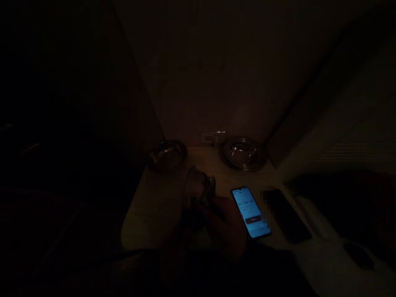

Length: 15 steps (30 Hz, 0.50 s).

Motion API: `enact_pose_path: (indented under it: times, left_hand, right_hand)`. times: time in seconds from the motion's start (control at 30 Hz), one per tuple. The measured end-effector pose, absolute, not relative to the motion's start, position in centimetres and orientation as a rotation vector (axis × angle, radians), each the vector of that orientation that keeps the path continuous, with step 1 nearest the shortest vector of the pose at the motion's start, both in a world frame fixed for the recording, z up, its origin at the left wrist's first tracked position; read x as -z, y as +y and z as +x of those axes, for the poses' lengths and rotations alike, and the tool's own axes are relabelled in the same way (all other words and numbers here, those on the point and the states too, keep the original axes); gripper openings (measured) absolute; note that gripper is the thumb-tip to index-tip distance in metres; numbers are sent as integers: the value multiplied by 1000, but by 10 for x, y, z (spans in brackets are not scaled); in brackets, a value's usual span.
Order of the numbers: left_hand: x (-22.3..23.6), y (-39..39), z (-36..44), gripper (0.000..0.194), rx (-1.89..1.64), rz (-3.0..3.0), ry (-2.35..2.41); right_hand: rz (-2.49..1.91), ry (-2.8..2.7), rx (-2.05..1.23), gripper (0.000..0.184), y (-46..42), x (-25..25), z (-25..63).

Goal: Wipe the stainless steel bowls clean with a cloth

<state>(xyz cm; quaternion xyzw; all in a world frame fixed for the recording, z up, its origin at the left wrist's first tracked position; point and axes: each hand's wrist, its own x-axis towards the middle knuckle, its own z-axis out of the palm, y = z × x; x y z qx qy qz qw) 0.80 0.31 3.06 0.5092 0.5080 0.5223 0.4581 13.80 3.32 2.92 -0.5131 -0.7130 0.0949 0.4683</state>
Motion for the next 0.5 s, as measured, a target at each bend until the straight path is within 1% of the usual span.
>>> enact_pose_path:
  times: [0.1,0.17,0.27,0.37,0.5]
  left_hand:
    - [-33,2,8,31,-1296,1253,1247]
    - [-33,2,8,29,-1303,1253,1244]
    - [-30,2,7,26,-1306,1251,1253]
    - [-25,0,6,27,-1305,1246,1271]
    - [-21,-2,4,31,-1303,1252,1278]
  right_hand:
    - [-1207,-1824,-175,36,39,-30,142]
    - [-1232,-1816,-179,38,40,-31,144]
    - [-1197,-1840,-133,35,35,-32,145]
    - [-1161,-1860,-103,33,35,-34,146]
    - [-1244,-1792,-217,31,36,-37,143]
